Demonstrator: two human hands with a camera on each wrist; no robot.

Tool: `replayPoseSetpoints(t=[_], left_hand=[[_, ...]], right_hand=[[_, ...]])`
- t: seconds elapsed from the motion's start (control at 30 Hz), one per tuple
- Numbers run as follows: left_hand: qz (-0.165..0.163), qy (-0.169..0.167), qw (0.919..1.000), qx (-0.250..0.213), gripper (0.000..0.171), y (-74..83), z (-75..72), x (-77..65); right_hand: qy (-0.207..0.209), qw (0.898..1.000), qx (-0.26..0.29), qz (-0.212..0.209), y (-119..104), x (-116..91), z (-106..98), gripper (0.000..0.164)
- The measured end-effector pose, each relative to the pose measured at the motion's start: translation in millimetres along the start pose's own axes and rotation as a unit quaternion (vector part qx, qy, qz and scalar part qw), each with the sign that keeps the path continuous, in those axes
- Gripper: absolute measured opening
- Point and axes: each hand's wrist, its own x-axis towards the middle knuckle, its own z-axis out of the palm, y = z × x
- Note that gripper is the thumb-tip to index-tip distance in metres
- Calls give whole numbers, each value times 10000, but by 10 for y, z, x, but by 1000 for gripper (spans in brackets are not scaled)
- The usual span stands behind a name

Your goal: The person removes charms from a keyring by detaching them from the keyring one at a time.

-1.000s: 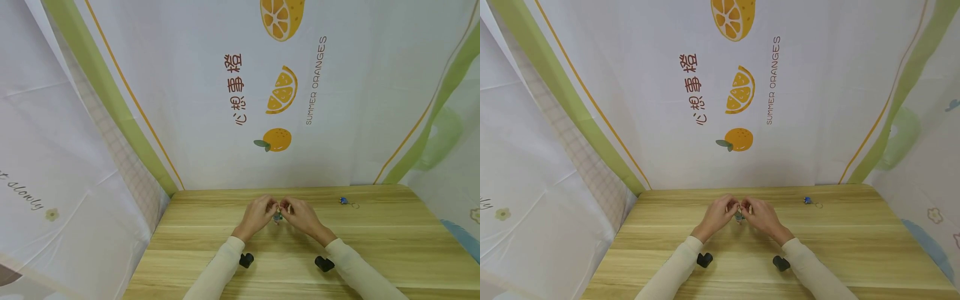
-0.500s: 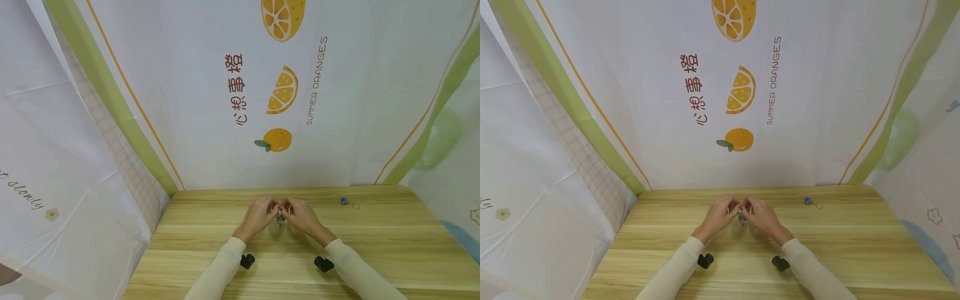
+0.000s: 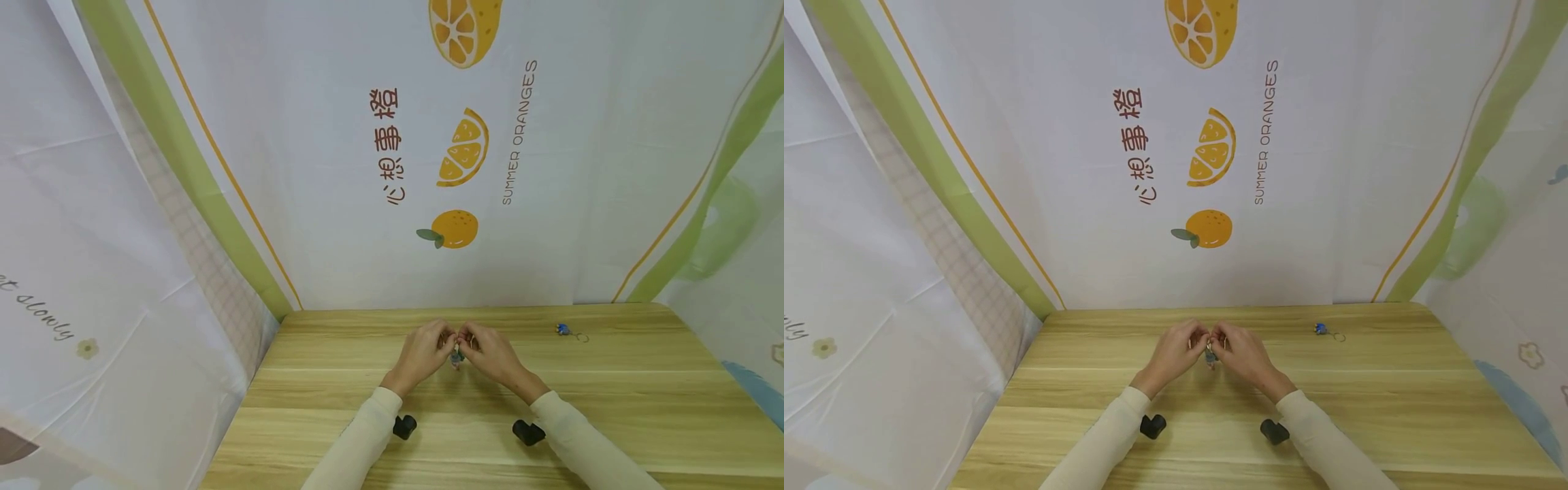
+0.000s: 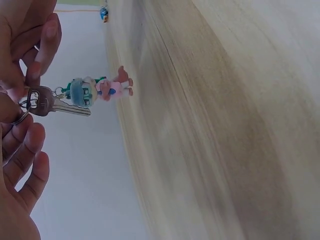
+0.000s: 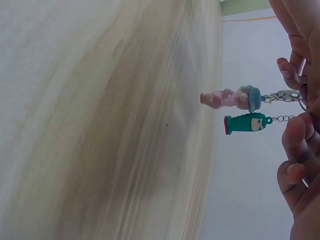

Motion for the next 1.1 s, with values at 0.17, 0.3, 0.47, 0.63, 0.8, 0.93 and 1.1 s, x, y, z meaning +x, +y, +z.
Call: replayPoseSetpoints(t=[0.17, 0.3, 0.47, 0.63, 0.8, 0.93, 1.1], left_hand=[[-88, 30, 9999, 86, 8, -31, 10, -1], [-64, 87, 9999, 58, 7, -50, 14, -5], [-43, 216, 9998, 18, 5, -67, 17, -7], [-39, 258, 9996, -63, 6, -71, 9, -5], [20, 260, 9996, -104, 7, -72, 2, 3], [73, 260, 9996, -121, 7, -56, -8, 2], [126, 220, 9996, -140, 7, -41, -4, 1]], right_hand=[[84, 9999, 81, -116, -15, -3, -10, 12], [156, 9996, 66, -207, -10, -3, -5, 12], [93, 9998, 114, -126, -9, -3, -9, 11], [14, 10000, 89, -20, -12, 6, -25, 7], [23, 9999, 37, 129, -30, 23, -30, 6], [19, 9998, 26, 178, -30, 30, -20, 4], [-53, 9997, 25, 221, -34, 35, -18, 4]])
